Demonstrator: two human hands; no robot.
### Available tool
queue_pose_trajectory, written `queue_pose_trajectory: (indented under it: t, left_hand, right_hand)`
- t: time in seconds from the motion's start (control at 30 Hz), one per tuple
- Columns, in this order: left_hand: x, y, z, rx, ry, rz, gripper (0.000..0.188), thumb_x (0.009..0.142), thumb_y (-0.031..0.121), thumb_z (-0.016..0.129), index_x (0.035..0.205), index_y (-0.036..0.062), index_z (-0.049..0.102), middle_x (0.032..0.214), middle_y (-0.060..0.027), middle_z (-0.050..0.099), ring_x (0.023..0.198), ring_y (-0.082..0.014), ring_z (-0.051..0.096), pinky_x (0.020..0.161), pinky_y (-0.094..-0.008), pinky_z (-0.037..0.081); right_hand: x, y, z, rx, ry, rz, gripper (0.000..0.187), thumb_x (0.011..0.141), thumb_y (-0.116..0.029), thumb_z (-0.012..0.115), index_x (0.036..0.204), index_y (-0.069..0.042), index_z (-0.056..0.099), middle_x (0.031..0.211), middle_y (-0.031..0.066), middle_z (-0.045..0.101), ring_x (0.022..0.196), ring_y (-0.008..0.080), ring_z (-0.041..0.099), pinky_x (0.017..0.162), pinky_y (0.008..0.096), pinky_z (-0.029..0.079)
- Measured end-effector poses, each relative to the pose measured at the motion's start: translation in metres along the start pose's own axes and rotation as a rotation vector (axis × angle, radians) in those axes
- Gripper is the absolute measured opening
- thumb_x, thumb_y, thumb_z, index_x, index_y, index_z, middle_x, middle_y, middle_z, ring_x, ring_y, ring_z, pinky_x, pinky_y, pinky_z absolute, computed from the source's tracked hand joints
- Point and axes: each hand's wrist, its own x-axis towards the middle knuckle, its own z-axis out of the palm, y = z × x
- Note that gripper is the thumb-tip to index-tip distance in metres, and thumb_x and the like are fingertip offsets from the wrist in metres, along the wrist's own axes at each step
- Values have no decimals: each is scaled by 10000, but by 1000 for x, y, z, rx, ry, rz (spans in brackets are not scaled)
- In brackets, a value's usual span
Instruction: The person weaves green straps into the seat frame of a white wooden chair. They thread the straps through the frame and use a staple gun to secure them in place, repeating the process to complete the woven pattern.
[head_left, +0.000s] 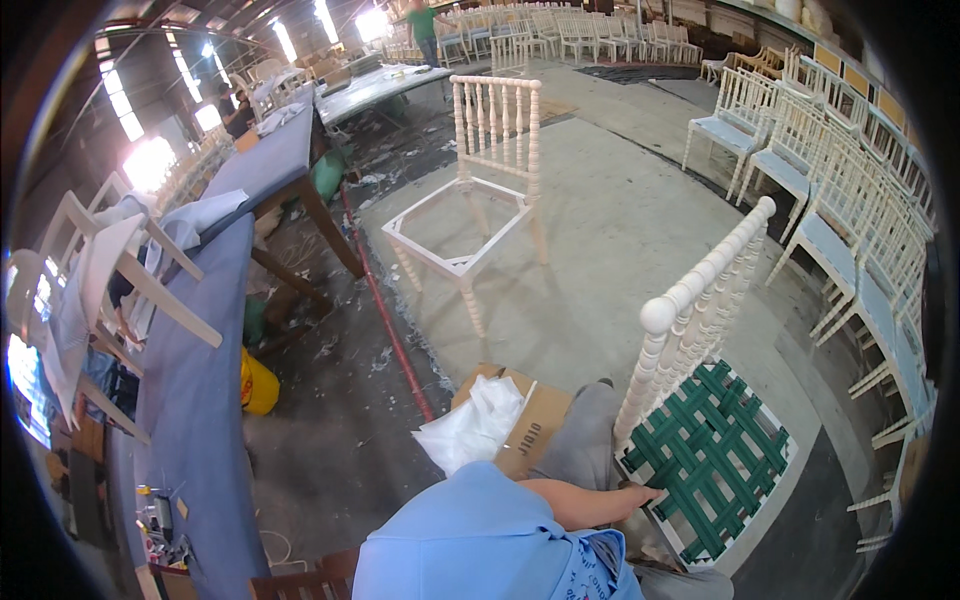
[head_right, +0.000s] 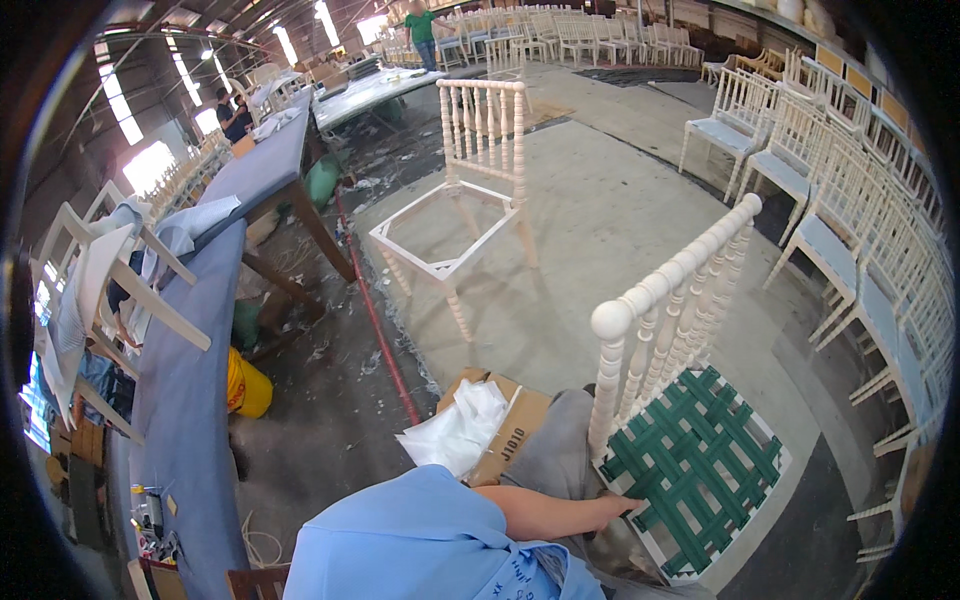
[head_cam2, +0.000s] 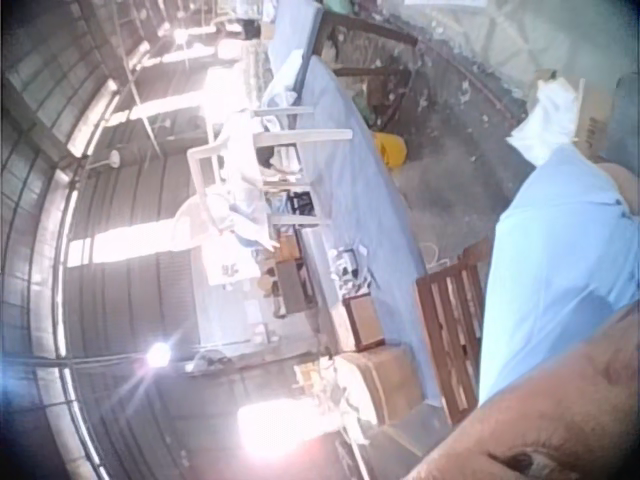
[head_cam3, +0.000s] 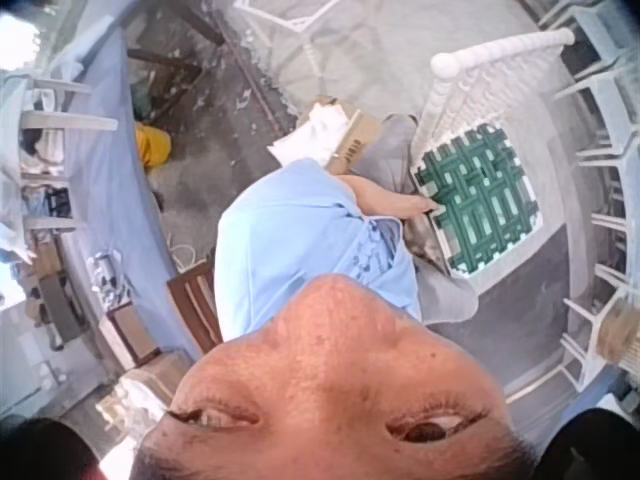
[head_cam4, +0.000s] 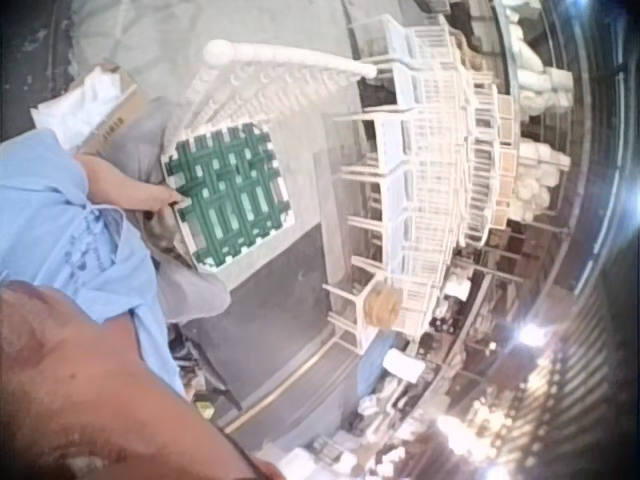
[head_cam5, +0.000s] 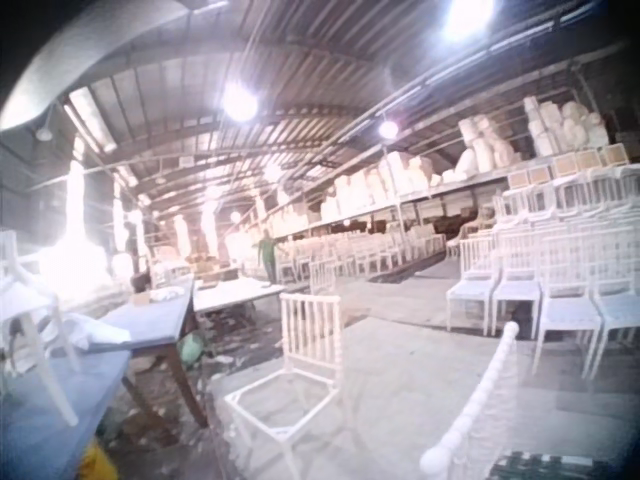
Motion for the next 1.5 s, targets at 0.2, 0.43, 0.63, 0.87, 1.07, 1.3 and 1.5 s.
queue_pose_trajectory:
  t: [0.2,0.43,0.63,0.87,1.07,1.3,1.5]
  left_hand:
    - [14,-18,-10,89,-122,59,834,805,388,856,1437,-22,498,1523,-160,499,1373,-260,496,1066,-385,450]
    - [3,-14,1,131,-13,-37,849,823,387,850,1454,-35,470,1462,-166,554,1309,-283,551,1062,-407,455]
    - [30,-18,10,-165,-219,161,767,804,248,877,1425,6,498,1372,-119,597,1192,-270,580,915,-459,541]
    - [86,-28,71,-75,-83,227,592,869,246,841,1351,-1,602,1289,-122,666,1108,-274,650,924,-428,537]
    - [98,-44,50,-24,-136,170,341,948,232,760,1201,20,673,1130,-110,736,982,-201,686,817,-413,548]
    - [71,-90,-13,268,-373,166,329,1062,332,565,1110,36,702,986,-70,778,810,-154,644,754,-345,495]
    - [48,-106,-16,839,-429,16,329,971,322,719,1125,32,750,980,-86,741,808,-182,637,744,-353,487]
  right_hand:
    - [-2,29,-13,14,96,20,488,942,-342,736,1264,7,621,1101,177,677,906,261,645,776,349,512]
    - [-33,105,-70,2,436,127,531,941,-339,731,1295,38,609,1198,204,666,1010,293,650,857,386,525]
    - [-130,209,-152,-34,888,265,568,941,-336,727,1321,66,600,1281,228,657,1099,320,655,926,418,536]
    - [-172,258,-170,-212,1210,95,584,975,-321,697,1393,57,542,1311,238,649,1205,346,629,1034,412,476]
    - [-140,222,-108,135,953,-120,399,1000,-204,681,1325,17,610,1169,108,672,1041,189,628,927,325,498]
    - [-28,84,79,328,-12,-203,250,1015,-165,626,1209,-21,689,978,36,688,804,110,634,714,255,521]
    - [75,65,160,18,-521,131,432,995,-438,659,1157,-41,709,1028,86,679,788,181,613,640,346,488]
